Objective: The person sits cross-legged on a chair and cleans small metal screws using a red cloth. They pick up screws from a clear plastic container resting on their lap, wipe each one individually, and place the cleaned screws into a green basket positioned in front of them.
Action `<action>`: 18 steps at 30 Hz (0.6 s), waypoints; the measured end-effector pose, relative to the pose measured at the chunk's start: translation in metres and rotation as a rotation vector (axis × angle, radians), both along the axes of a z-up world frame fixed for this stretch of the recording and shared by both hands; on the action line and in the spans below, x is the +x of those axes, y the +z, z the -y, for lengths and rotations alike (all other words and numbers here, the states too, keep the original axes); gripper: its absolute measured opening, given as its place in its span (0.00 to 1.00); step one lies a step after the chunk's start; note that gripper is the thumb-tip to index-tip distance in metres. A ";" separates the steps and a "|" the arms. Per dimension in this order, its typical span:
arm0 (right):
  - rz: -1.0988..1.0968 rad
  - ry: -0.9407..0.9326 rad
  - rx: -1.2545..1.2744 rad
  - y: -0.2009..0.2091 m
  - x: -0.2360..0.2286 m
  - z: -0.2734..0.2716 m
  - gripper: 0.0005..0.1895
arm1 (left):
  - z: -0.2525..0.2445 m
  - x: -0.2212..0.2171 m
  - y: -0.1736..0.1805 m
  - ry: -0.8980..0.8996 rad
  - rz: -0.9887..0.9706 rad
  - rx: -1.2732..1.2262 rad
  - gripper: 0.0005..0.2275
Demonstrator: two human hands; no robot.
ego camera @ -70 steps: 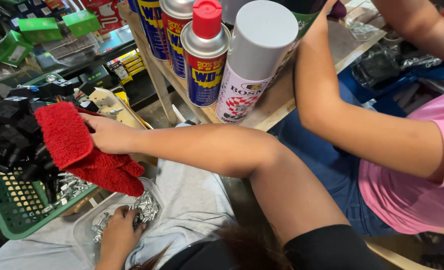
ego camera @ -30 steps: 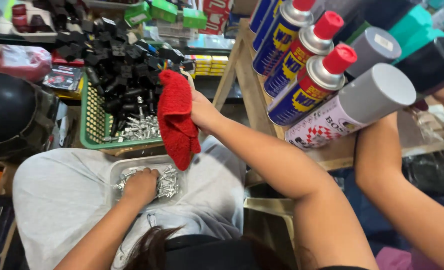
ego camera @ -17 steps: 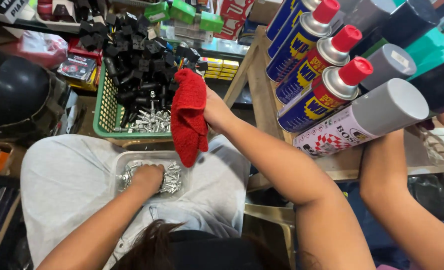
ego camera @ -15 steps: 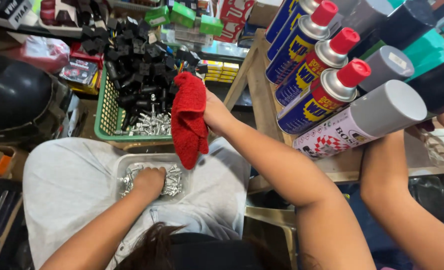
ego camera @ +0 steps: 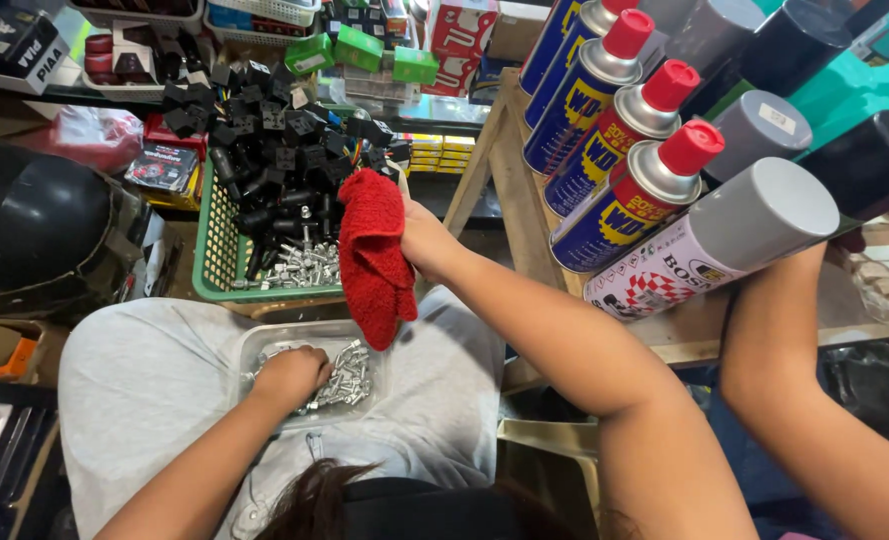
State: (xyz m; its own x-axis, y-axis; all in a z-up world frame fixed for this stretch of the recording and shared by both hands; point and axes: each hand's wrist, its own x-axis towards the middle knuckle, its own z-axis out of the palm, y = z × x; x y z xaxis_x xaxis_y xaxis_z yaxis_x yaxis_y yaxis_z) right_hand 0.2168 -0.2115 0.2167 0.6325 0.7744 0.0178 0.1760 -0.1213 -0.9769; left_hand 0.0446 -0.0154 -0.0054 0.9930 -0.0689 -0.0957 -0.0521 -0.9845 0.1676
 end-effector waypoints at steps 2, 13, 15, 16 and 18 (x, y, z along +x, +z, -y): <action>-0.001 -0.003 -0.005 0.000 0.002 0.000 0.28 | 0.000 0.001 0.014 0.055 -0.042 -0.088 0.14; -0.039 -0.022 -0.045 -0.006 0.005 0.000 0.27 | -0.006 -0.002 0.007 0.868 -0.628 -1.956 0.12; -0.034 -0.029 -0.049 -0.005 0.005 0.000 0.27 | -0.004 -0.003 0.009 0.876 -0.632 -2.022 0.12; -0.037 -0.034 -0.055 -0.006 0.004 0.000 0.27 | -0.002 -0.006 0.009 0.892 -0.639 -2.089 0.13; -0.038 -0.038 -0.064 -0.006 0.003 0.001 0.27 | 0.005 -0.007 0.020 0.871 -0.677 -2.076 0.13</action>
State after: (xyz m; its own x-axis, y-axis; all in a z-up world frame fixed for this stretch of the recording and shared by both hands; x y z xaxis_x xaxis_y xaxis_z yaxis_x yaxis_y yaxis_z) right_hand 0.2198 -0.2124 0.2102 0.6610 0.7484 -0.0554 0.1332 -0.1896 -0.9728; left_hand 0.0376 -0.0200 0.0151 0.7024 -0.2075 -0.6808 0.5940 0.6979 0.4001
